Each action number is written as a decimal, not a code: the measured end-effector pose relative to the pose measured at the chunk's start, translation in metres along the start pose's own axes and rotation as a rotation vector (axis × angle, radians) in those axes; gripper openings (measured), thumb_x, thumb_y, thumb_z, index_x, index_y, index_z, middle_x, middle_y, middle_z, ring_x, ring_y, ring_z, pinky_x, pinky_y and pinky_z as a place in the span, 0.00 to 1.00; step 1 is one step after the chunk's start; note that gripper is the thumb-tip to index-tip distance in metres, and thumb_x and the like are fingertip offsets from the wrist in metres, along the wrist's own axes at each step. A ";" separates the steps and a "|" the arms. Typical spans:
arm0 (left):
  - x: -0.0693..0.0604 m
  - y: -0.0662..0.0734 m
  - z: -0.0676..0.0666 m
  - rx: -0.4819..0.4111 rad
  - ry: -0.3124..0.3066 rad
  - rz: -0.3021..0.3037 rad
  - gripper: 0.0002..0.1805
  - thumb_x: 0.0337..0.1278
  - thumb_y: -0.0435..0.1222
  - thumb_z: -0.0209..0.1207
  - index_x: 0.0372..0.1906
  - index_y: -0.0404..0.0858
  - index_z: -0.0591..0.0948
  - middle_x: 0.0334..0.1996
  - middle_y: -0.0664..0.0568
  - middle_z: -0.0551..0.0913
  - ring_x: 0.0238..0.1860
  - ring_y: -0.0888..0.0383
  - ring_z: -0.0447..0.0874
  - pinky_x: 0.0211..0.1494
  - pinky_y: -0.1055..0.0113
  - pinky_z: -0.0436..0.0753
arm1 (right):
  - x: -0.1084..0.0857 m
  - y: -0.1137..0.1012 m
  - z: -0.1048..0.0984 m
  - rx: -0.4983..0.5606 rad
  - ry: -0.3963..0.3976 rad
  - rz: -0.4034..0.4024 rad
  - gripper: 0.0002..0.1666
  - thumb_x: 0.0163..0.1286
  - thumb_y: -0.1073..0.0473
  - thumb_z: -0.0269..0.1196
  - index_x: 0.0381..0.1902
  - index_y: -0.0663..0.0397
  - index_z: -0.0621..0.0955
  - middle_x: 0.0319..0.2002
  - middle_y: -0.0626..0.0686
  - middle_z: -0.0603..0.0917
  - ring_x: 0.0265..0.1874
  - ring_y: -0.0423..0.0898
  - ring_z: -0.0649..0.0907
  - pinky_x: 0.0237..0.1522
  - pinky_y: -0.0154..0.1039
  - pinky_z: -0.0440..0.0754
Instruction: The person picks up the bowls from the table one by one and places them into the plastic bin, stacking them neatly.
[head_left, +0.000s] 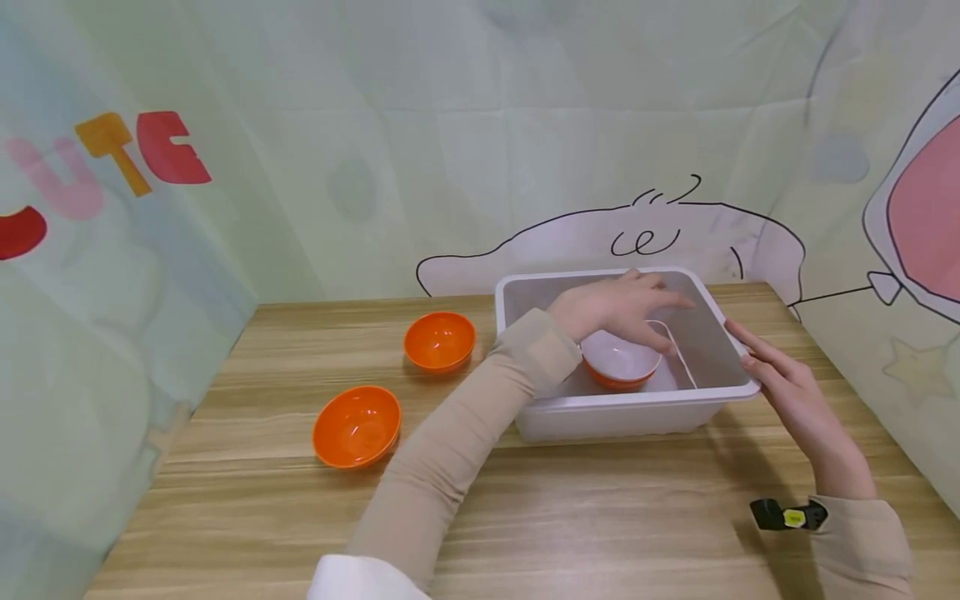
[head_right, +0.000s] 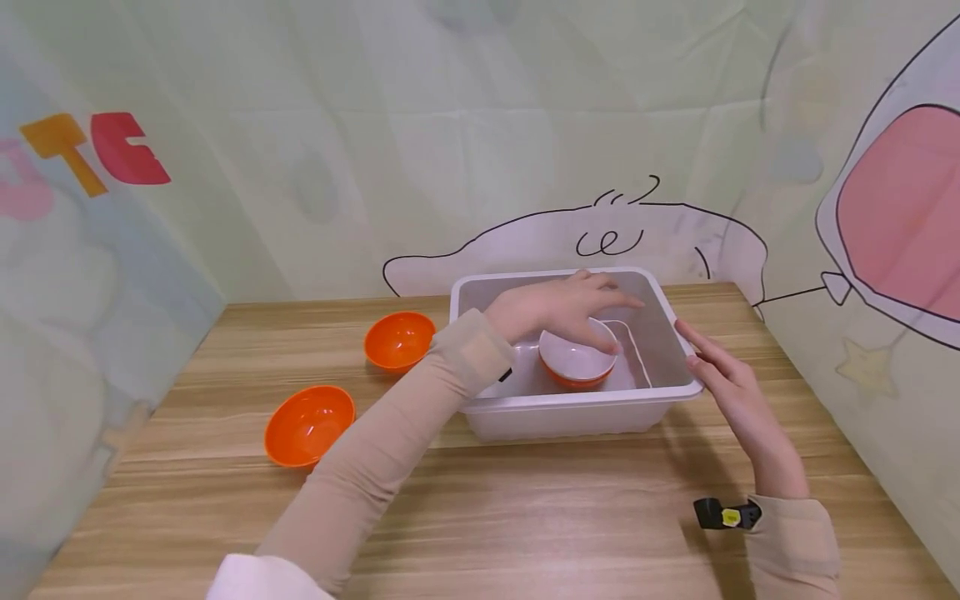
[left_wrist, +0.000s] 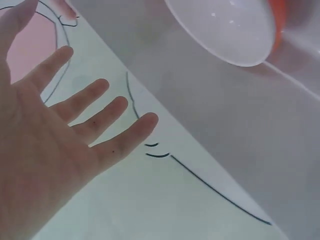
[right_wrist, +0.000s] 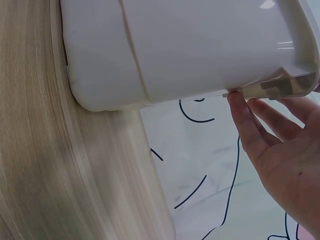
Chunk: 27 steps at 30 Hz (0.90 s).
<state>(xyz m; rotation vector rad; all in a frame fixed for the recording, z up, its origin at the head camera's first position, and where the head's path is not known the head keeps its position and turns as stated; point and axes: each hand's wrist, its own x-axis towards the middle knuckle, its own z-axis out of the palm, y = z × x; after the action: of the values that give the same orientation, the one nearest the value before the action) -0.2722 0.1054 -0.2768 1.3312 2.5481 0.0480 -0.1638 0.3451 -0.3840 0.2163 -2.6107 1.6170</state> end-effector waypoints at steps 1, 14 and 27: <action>-0.002 0.002 -0.002 0.001 0.000 -0.006 0.38 0.58 0.60 0.55 0.73 0.63 0.57 0.75 0.53 0.53 0.75 0.49 0.51 0.75 0.58 0.58 | 0.000 0.000 0.000 0.007 -0.001 0.000 0.29 0.78 0.52 0.45 0.74 0.40 0.59 0.71 0.33 0.61 0.56 0.20 0.67 0.47 0.13 0.69; -0.031 0.024 -0.011 0.072 0.047 -0.025 0.38 0.58 0.63 0.53 0.72 0.68 0.55 0.76 0.59 0.49 0.74 0.56 0.51 0.73 0.61 0.63 | -0.002 -0.002 0.000 0.018 0.005 0.021 0.29 0.78 0.49 0.44 0.75 0.41 0.58 0.72 0.34 0.60 0.57 0.20 0.66 0.48 0.13 0.68; -0.069 0.028 -0.005 0.078 0.149 -0.070 0.34 0.61 0.59 0.52 0.72 0.66 0.58 0.76 0.56 0.52 0.76 0.53 0.49 0.72 0.51 0.63 | 0.000 -0.001 0.000 0.043 0.004 0.016 0.29 0.78 0.50 0.46 0.74 0.43 0.60 0.72 0.35 0.62 0.57 0.18 0.67 0.49 0.13 0.68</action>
<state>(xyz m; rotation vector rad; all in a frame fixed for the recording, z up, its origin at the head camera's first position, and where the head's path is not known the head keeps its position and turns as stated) -0.2140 0.0662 -0.2531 1.3109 2.7447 0.0358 -0.1641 0.3443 -0.3829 0.1949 -2.5826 1.6784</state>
